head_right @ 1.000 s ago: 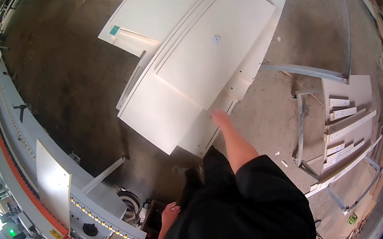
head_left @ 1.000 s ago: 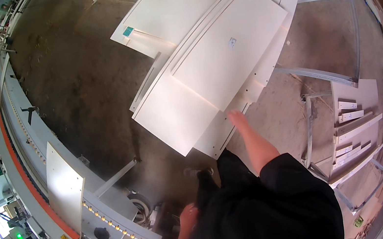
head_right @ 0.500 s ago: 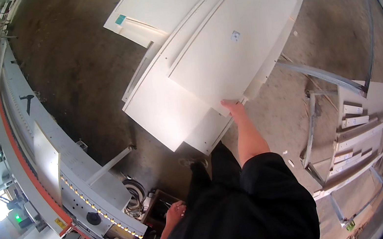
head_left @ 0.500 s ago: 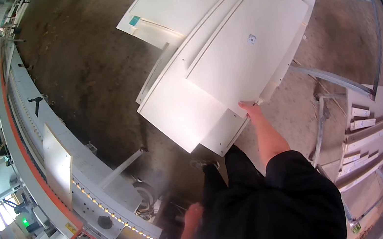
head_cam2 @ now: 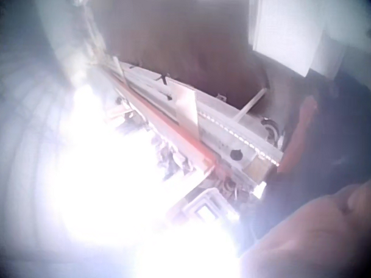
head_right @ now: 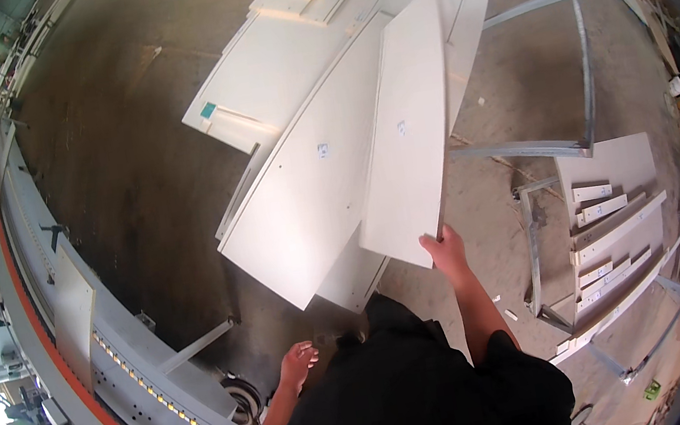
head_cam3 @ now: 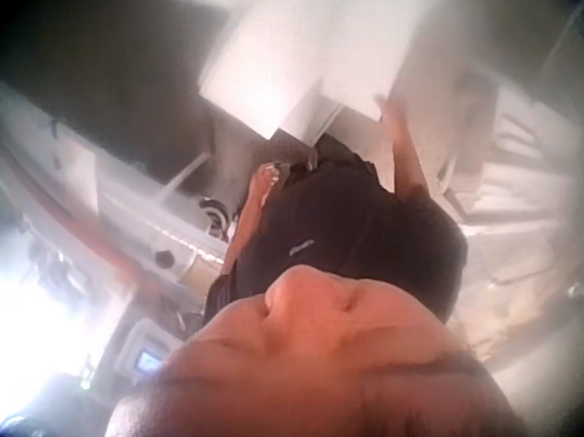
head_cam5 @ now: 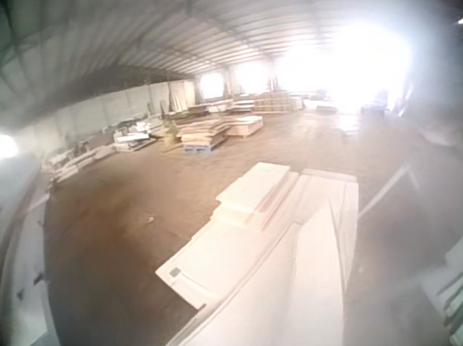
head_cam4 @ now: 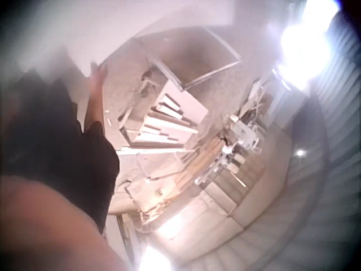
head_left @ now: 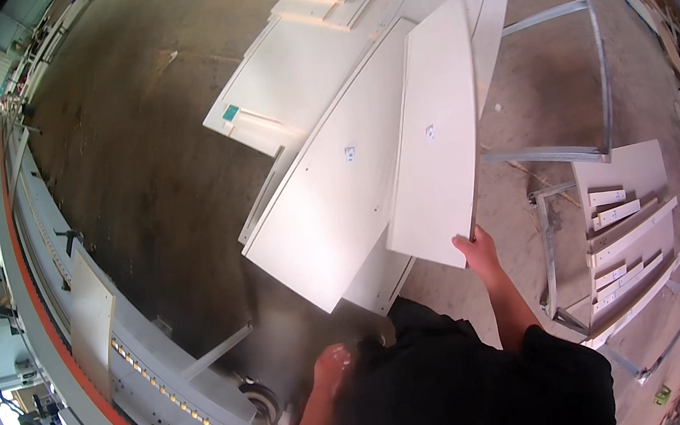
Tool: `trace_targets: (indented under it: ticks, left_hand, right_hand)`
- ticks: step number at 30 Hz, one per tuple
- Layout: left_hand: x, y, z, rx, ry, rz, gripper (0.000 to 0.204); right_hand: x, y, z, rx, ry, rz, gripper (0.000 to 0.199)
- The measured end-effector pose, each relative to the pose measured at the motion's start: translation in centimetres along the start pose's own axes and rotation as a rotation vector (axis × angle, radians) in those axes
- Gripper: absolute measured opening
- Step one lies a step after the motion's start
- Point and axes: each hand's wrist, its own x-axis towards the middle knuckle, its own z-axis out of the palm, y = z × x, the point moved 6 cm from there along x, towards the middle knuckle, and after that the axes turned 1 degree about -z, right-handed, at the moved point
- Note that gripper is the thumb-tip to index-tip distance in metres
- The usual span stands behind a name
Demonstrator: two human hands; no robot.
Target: The person repeatedly picks up white rectangular panels from a pile on the floor and places them onto a conveyor belt or machine. They handle the panels one at a time, moving them from the floor to the machine and back to the pile.
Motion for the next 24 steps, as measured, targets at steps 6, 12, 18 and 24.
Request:
trace_targets:
  ticks: [6, 12, 18, 24]
  left_hand:
    - [4.6, 11.7, 5.3, 0.175, -0.158, 0.207, 0.038]
    - [7.5, 22.6, 15.1, 0.074, -0.263, 0.306, 0.059]
    - [11.7, 21.3, 19.3, -0.345, -0.156, 0.035, 0.045]
    - [10.0, 12.2, 14.0, -0.639, 0.033, 0.013, 0.029]
  right_hand:
    - [-7.6, 0.8, -5.9, -0.678, -0.007, -0.25, 0.035]
    - [-17.2, 2.9, -7.2, -0.755, 0.001, -0.274, 0.04]
    - [-23.4, 8.6, -7.1, -0.832, 0.091, -0.395, 0.05]
    - [-21.8, 11.9, -8.6, -0.83, 0.016, -0.427, 0.06]
